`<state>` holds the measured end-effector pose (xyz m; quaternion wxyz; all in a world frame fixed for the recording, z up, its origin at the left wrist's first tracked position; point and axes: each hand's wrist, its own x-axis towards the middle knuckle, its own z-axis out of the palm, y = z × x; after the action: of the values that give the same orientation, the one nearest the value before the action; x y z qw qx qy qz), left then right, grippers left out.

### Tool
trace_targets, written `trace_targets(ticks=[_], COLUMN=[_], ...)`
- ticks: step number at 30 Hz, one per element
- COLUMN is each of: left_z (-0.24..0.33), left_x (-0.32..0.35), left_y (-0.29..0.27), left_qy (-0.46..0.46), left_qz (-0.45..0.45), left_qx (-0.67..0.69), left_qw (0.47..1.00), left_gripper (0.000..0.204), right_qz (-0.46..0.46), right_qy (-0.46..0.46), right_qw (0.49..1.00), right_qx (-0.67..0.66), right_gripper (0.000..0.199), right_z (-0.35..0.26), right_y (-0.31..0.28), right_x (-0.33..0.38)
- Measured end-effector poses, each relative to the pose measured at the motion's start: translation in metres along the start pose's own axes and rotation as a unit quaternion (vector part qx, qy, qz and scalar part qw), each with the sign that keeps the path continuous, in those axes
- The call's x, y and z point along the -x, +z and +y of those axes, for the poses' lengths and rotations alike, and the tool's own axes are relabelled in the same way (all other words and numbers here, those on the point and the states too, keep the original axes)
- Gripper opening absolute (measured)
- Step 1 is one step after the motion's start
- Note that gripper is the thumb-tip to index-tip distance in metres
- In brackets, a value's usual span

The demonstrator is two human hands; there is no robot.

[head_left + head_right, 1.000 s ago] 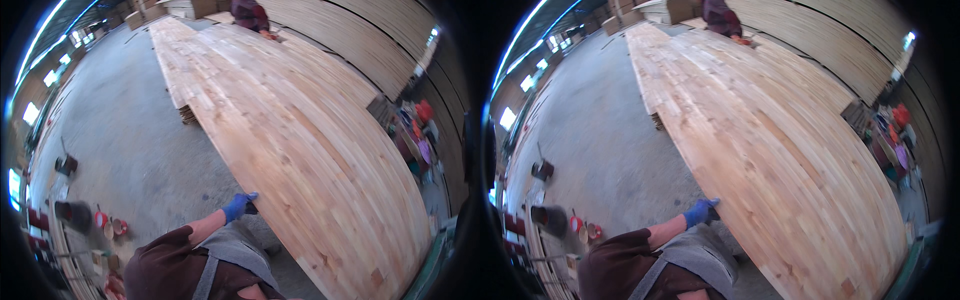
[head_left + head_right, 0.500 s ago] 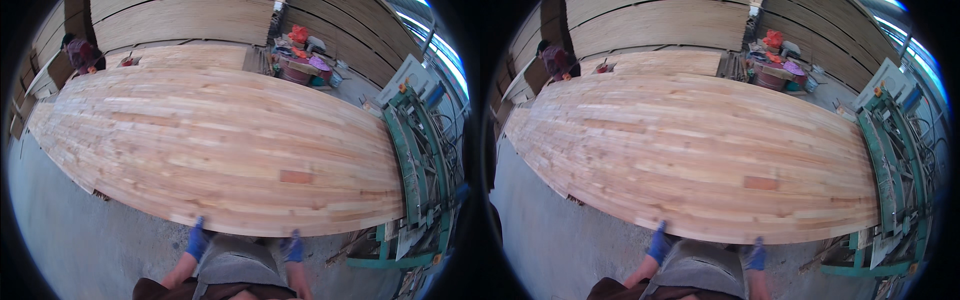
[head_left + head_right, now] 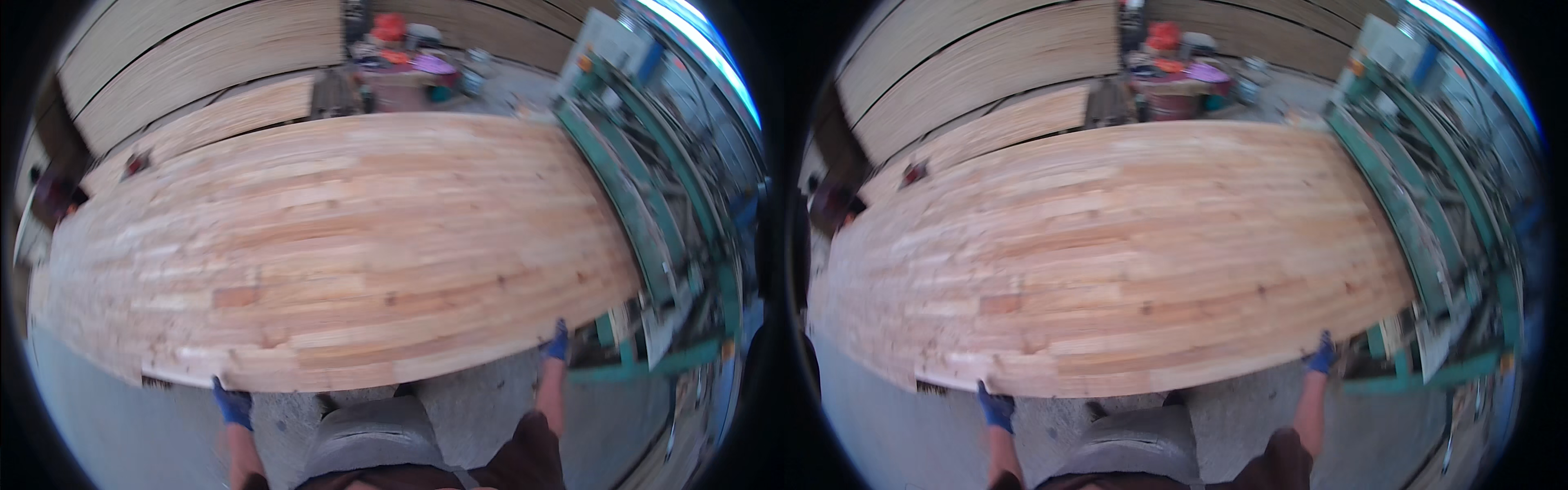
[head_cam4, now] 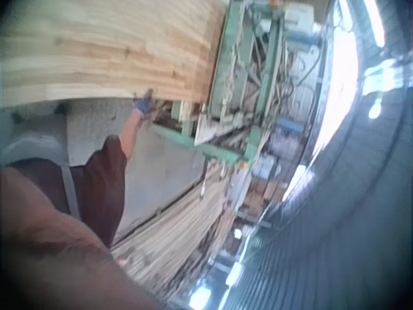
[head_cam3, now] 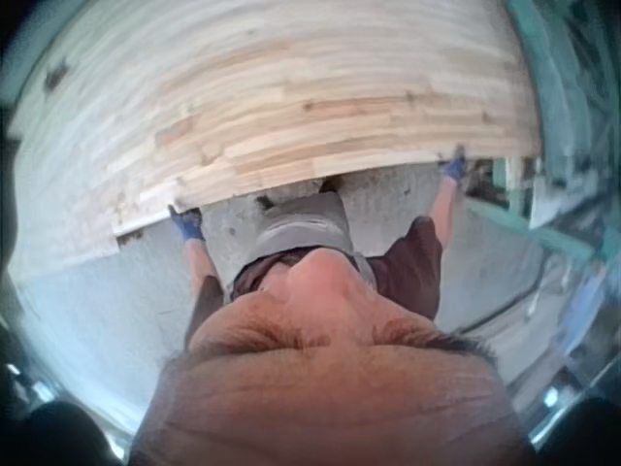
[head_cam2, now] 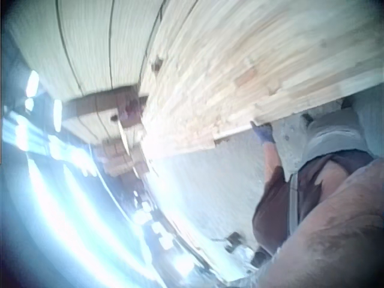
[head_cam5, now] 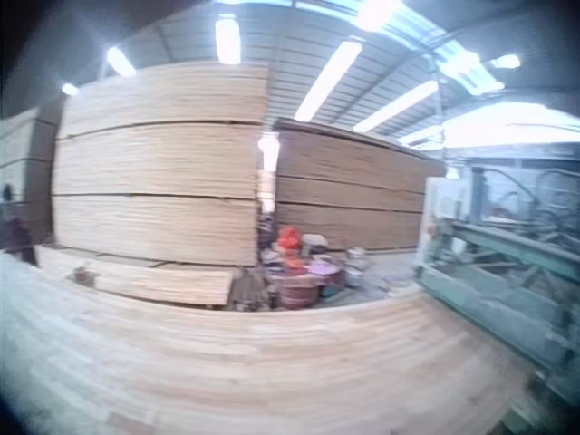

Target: The person assembles a large wooden panel by placing long planks onto a metal frame and securing them with a hammer. They also use a tape measure to check dimensions and move the completed panel to the floor.

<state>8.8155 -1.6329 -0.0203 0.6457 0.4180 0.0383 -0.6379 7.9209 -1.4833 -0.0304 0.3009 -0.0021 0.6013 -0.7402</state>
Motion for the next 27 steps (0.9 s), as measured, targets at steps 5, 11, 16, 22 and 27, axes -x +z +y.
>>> trace_targets(ticks=[5,11,16,22,27], left_z=[-0.151,-0.210,-0.093,-0.014,-0.127], left_x=[0.084,0.091,0.012,-0.024,0.009], left_y=[0.054,0.085,-0.016,-0.052,-0.021], left_qy=[-0.105,-0.229,0.002,0.079,-0.033], left_qz=[-0.054,-0.112,-0.059,0.263,-0.053], left_qx=[-0.019,-0.020,-0.056,0.012,-0.003], left_qw=[0.993,0.967,0.997,0.962,0.998], left_gripper=[0.058,0.051,0.056,0.064,0.061], right_qz=[0.009,-0.036,-0.269,-0.053,0.045], right_qy=[0.042,0.137,0.242,0.126,0.030], right_qw=[0.999,0.987,0.914,0.976,0.998], right_qx=[-0.026,-0.074,0.183,-0.171,-0.034], right_gripper=[0.058,0.047,0.053,0.060,0.055], right_z=[0.086,0.156,0.168,0.024,0.025], right_y=[0.101,0.172,0.151,0.010,0.005], right_x=[0.106,0.253,0.293,0.054,-0.003])
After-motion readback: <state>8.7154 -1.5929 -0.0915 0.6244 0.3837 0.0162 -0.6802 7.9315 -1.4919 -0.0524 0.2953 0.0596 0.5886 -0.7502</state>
